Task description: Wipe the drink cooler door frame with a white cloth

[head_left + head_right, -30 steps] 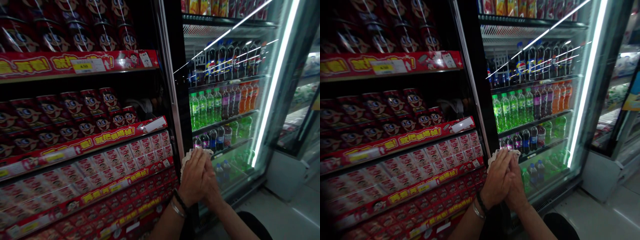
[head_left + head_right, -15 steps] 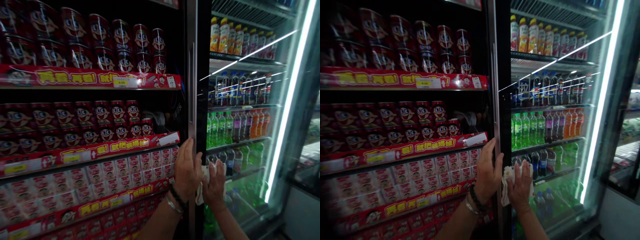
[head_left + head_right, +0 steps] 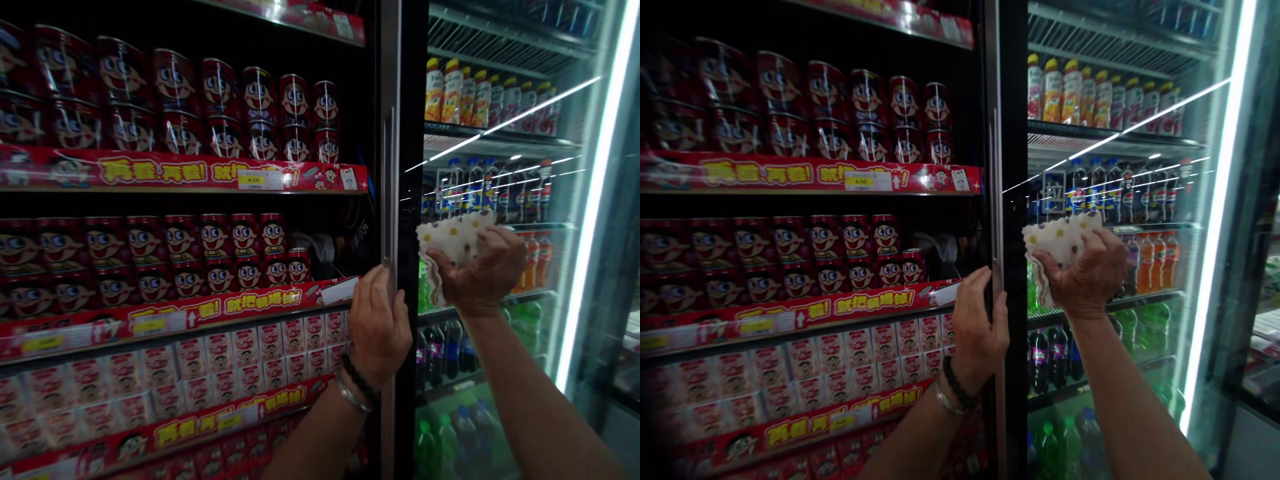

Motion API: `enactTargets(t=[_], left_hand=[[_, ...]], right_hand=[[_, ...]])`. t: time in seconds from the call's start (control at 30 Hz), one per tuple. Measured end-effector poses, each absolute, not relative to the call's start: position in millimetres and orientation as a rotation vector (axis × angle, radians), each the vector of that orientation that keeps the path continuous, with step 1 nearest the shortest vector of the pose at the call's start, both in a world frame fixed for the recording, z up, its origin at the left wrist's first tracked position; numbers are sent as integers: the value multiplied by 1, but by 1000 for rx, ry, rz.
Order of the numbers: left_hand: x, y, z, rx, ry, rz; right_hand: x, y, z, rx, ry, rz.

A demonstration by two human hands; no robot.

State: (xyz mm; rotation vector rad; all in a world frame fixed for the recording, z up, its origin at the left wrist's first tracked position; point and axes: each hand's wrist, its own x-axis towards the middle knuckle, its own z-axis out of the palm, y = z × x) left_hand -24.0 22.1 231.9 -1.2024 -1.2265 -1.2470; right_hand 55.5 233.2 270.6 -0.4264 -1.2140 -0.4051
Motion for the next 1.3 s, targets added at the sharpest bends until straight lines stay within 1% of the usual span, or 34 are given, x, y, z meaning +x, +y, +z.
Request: enactTargets(t=[0.1,0.17,0.27,0.33,0.43,0.57,0.67,0.77,0.87,0.97,1.03,1.1,1.17,1.3], left_hand=[[-32,41,277,-1229,-1141,-1357],[-35,55,297,-1243,-1137,-1435],[-38,72,303,-1169,-1217,-1425],[-42,80,298,-1076,-1237,-1333],[-47,85,288,-978,-1198,-1234],[-51,85,285,-967,-1175,-1246],[-51,83,286,-987,-1153,-1267],[-51,83,286,-983,-1160,-1316],[-52,84,284,-974,-1162,-1363],[-54,85,284,-967,-1170,-1371],[-55,85,284,-960,-1174,-1366],[-55,85,284,-951,-1172,-1359],[-55,86,284,-939,-1176,-1351],[-55,85,285,-922,-1179,-1349]], right_hand=[[48,225,271,-604,-1216,-212],[39,208,258,-585,-1218,-130],[28,183,244,-407,-1343,-184],[27,177,253,-300,-1479,-256],[32,186,304,-138,-1629,-369],[39,216,404,-41,-1627,-487],[48,257,465,-130,-1559,-442],[68,319,493,-285,-1523,-294],[98,389,478,-465,-1486,-131],[121,442,433,-653,-1431,33],[128,459,402,-749,-1396,133],[125,458,379,-796,-1382,181],[113,440,369,-777,-1400,151],[79,361,376,-557,-1491,-58]])
